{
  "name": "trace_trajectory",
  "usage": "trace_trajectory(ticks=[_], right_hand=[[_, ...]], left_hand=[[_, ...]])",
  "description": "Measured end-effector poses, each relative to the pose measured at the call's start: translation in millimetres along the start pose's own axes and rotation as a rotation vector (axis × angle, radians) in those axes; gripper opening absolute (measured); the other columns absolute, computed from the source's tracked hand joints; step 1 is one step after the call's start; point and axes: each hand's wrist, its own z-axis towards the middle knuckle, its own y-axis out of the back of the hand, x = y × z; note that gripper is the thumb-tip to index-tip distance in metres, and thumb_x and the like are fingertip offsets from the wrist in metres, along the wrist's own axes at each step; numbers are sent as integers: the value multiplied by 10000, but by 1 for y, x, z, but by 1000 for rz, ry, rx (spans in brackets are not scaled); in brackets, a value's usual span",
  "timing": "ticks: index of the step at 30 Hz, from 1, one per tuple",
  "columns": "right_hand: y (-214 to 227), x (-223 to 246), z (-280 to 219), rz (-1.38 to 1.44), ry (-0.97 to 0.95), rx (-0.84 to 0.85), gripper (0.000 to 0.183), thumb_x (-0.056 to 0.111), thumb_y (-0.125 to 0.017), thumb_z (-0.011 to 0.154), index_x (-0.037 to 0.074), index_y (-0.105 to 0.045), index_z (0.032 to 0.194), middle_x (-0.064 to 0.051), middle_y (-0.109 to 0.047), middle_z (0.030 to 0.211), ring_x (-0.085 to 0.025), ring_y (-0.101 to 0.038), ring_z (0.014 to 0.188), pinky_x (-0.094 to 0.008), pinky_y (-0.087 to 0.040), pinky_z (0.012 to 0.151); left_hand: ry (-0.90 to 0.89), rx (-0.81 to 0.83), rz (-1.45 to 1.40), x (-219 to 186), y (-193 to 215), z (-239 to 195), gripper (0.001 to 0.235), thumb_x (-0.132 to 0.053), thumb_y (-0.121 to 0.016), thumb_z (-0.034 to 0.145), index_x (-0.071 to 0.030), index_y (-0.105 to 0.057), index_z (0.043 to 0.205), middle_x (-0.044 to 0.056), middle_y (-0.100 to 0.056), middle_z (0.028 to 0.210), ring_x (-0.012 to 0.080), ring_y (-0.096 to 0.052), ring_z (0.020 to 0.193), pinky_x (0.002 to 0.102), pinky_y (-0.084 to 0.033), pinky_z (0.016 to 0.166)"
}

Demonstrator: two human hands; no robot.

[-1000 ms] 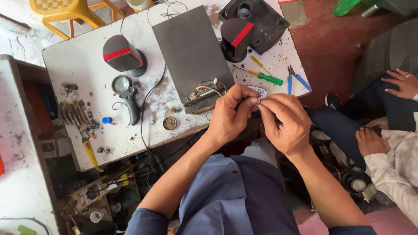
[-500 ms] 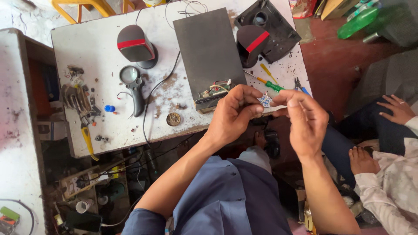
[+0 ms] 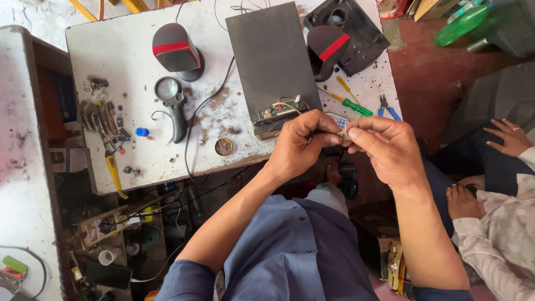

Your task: The person uses a soldering iron to work on wires connected to a small circuit board inside a black box. They also use pliers to strip wire insulation and a magnifying glass to inspect the connections.

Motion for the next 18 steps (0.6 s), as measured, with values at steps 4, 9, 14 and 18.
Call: trace_trajectory(ticks=[4,9,14,18], right_hand=[[1,-3,0,-1,-15,1,123,52,-669,985,-42,-711,1053,-86,-726,920,-144,-695,833,-280,-558,741],[-1,-6,-7,-113,63,-17,87,35,-659,1000,-29,-701,1040,-60,-700,910,-108,-657,831,-262,-545,758],[-9,-15,-13,-150,60,-149,81,31,-656,994,-32,-693,1028,-60,-704,898,-96,-663,795,-251,-573,755],[-19,-20,-16,-24,136,-134,78,13,-623,1035,-43,-673,1056,-59,-710,955,-97,-669,826,-245,-571,783]], left_hand=[[-24,1,97,-6,1,0,135,92,-713,926,-13,-648,981,52,-706,965,119,-668,931,284,-558,866],[-28,-55,264,-19,-2,1,153,53,-736,879,-17,-732,1014,60,-685,915,155,-672,879,296,-548,814],[15,-97,265,-22,-9,-1,95,10,-744,883,-20,-749,973,57,-654,881,144,-695,827,290,-558,769],[109,-133,93,-17,-15,-1,62,-21,-740,920,-6,-712,974,56,-733,886,96,-707,815,262,-571,757]])
